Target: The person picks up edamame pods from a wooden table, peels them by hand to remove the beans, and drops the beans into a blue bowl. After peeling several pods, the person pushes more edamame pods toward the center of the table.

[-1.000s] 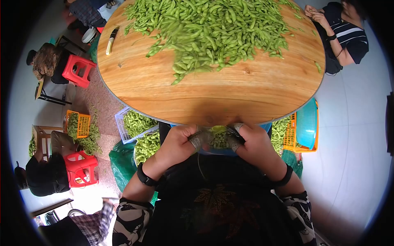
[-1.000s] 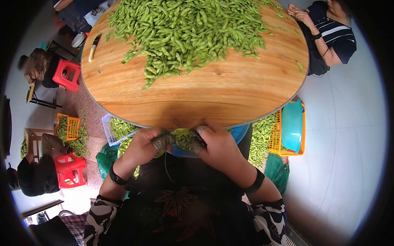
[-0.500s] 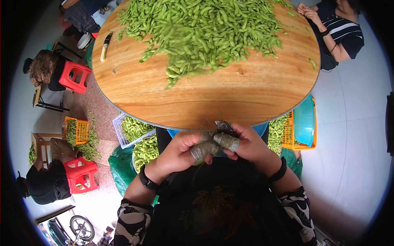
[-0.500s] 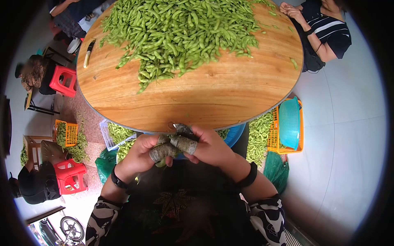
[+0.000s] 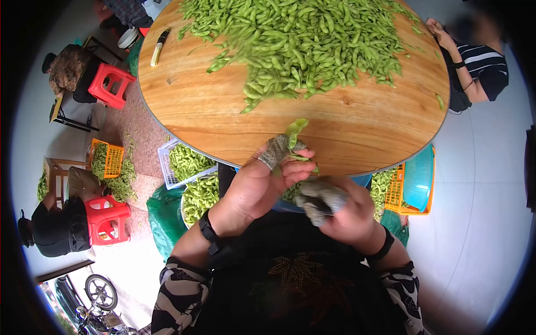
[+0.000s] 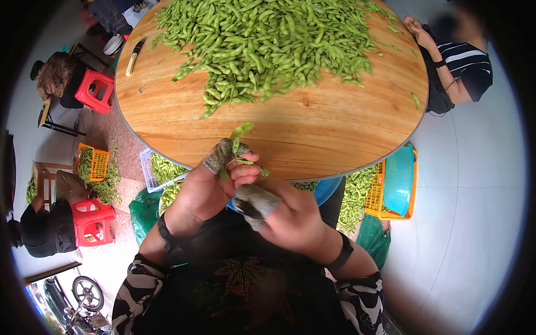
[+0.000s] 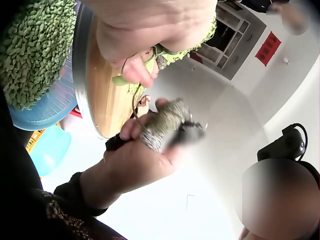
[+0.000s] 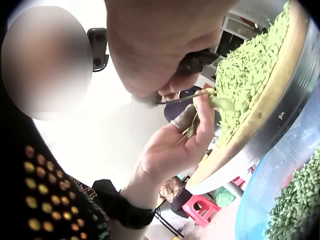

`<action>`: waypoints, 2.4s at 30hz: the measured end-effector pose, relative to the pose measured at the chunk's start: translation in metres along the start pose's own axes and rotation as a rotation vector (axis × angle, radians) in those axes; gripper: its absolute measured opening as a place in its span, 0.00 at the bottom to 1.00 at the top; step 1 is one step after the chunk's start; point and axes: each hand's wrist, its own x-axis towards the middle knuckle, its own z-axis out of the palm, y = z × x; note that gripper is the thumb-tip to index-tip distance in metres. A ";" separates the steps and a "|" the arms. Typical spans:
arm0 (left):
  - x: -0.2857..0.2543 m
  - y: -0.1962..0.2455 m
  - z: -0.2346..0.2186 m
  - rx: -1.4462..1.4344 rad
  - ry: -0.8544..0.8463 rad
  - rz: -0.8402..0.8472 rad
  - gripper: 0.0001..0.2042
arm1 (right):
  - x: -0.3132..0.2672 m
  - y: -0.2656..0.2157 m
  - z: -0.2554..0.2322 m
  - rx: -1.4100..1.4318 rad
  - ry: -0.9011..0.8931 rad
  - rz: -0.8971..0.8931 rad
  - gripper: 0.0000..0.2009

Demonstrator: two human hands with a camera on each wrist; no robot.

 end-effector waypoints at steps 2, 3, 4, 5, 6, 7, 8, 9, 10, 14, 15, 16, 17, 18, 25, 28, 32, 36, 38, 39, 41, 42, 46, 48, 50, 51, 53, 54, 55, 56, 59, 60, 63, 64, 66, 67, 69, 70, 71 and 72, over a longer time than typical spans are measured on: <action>0.000 0.000 0.003 0.004 0.003 0.005 0.17 | 0.000 -0.001 0.001 0.007 -0.164 -0.007 0.17; 0.000 0.001 0.003 0.008 0.011 0.013 0.17 | 0.001 -0.002 -0.002 0.007 -0.166 -0.011 0.17; 0.001 0.003 -0.003 0.005 0.014 0.019 0.17 | 0.002 -0.003 -0.009 -0.026 -0.098 -0.028 0.15; 0.002 0.006 -0.013 -0.023 0.030 0.044 0.17 | 0.002 -0.003 -0.015 -0.058 -0.030 -0.043 0.14; 0.002 0.009 -0.017 -0.050 0.046 0.069 0.18 | -0.003 -0.004 -0.022 -0.217 0.037 -0.025 0.13; 0.002 0.010 -0.017 -0.050 0.046 0.072 0.18 | -0.001 -0.004 -0.023 -0.216 0.036 -0.028 0.13; 0.000 0.011 -0.015 -0.075 0.054 0.090 0.18 | 0.004 -0.006 -0.026 -0.192 0.069 0.053 0.13; -0.002 0.012 -0.012 -0.099 0.061 0.106 0.19 | 0.007 -0.006 -0.028 -0.170 0.102 0.136 0.12; -0.002 0.009 -0.006 -0.084 0.002 0.099 0.22 | 0.009 -0.005 -0.021 -0.168 0.076 0.091 0.13; 0.002 -0.011 0.013 -0.060 -0.105 0.020 0.24 | 0.010 0.002 0.013 -0.098 -0.069 0.035 0.13; 0.004 -0.015 0.011 -0.058 -0.109 0.020 0.24 | 0.009 0.005 0.022 -0.169 -0.106 0.122 0.14; 0.006 -0.019 0.008 -0.083 -0.067 0.029 0.25 | 0.008 0.007 0.026 -0.239 -0.143 0.210 0.14; 0.007 -0.022 0.007 -0.110 -0.025 0.042 0.26 | 0.008 0.008 0.026 -0.240 -0.143 0.207 0.14; 0.004 -0.019 0.015 -0.078 0.001 0.020 0.26 | 0.008 0.009 0.026 -0.143 -0.164 0.245 0.14; 0.000 -0.005 0.002 -0.254 -0.129 0.076 0.24 | 0.010 0.009 0.012 0.429 -0.138 0.375 0.12; -0.014 0.017 -0.008 -0.043 0.040 0.220 0.22 | -0.004 0.014 0.006 0.542 -0.100 0.544 0.07; -0.047 0.048 -0.055 0.108 0.198 0.552 0.17 | -0.010 0.022 -0.003 0.582 0.020 0.577 0.10; -0.066 0.044 -0.057 0.571 0.320 0.694 0.14 | -0.012 0.023 0.006 0.587 -0.096 0.615 0.09; -0.068 0.030 -0.028 0.575 0.216 0.511 0.15 | 0.002 0.015 0.010 0.611 -0.153 0.556 0.10; -0.065 0.025 -0.013 0.537 0.130 0.394 0.16 | 0.008 0.012 0.011 0.633 -0.209 0.496 0.11; -0.051 0.014 -0.007 0.676 -0.013 0.351 0.17 | 0.010 0.012 0.015 0.603 -0.298 0.555 0.15; -0.047 0.011 -0.011 0.703 -0.013 0.323 0.16 | 0.013 0.011 0.016 0.583 -0.333 0.552 0.16; -0.041 0.013 -0.014 0.672 -0.098 0.284 0.12 | 0.010 0.018 0.017 0.587 -0.381 0.534 0.17; -0.043 0.018 -0.015 0.540 -0.035 0.263 0.11 | 0.011 0.019 0.016 0.587 -0.386 0.499 0.16; -0.045 0.026 -0.025 0.371 0.070 0.341 0.08 | 0.009 0.022 0.018 0.569 -0.237 0.599 0.13; -0.048 0.034 -0.032 0.285 0.119 0.311 0.09 | 0.011 0.026 0.017 0.571 -0.240 0.598 0.13; -0.055 0.046 -0.044 0.151 0.149 0.430 0.09 | 0.018 0.045 0.012 0.490 -0.202 0.659 0.11; -0.060 0.053 -0.051 0.152 0.147 0.512 0.09 | 0.019 0.057 0.012 0.450 -0.133 0.624 0.11; -0.066 0.062 -0.061 0.154 0.145 0.593 0.09 | 0.026 0.065 0.008 0.334 -0.123 0.599 0.11; -0.073 0.070 -0.072 0.204 0.258 0.668 0.09 | 0.031 0.077 0.006 0.279 -0.101 0.596 0.11; -0.102 0.093 -0.109 0.602 0.655 0.764 0.11 | 0.054 0.105 0.009 0.099 -0.066 0.597 0.13; -0.106 0.103 -0.127 0.602 0.654 0.765 0.11 | 0.062 0.112 0.010 -0.025 -0.056 0.598 0.14; -0.099 0.113 -0.173 0.973 0.806 0.753 0.17 | 0.081 0.130 0.027 -0.292 -0.069 0.483 0.16; -0.093 0.112 -0.180 1.458 0.920 0.702 0.20 | 0.085 0.134 0.035 -0.333 -0.077 0.453 0.18; -0.093 0.106 -0.178 1.999 1.105 0.413 0.27 | 0.086 0.133 0.039 -0.376 -0.093 0.440 0.18; -0.089 0.105 -0.171 2.002 1.103 0.414 0.27 | 0.086 0.133 0.040 -0.421 -0.108 0.432 0.18; -0.080 0.101 -0.157 1.972 1.048 0.668 0.25 | 0.076 0.127 0.032 -0.336 -0.077 0.449 0.17; -0.073 0.098 -0.139 1.965 0.995 0.761 0.20 | 0.072 0.124 0.029 -0.250 -0.048 0.462 0.17; -0.064 0.094 -0.123 1.915 0.913 0.871 0.14 | 0.070 0.124 0.030 -0.251 -0.061 0.459 0.17; -0.056 0.091 -0.112 1.872 0.874 0.909 0.12 | 0.069 0.125 0.030 -0.309 -0.063 0.431 0.17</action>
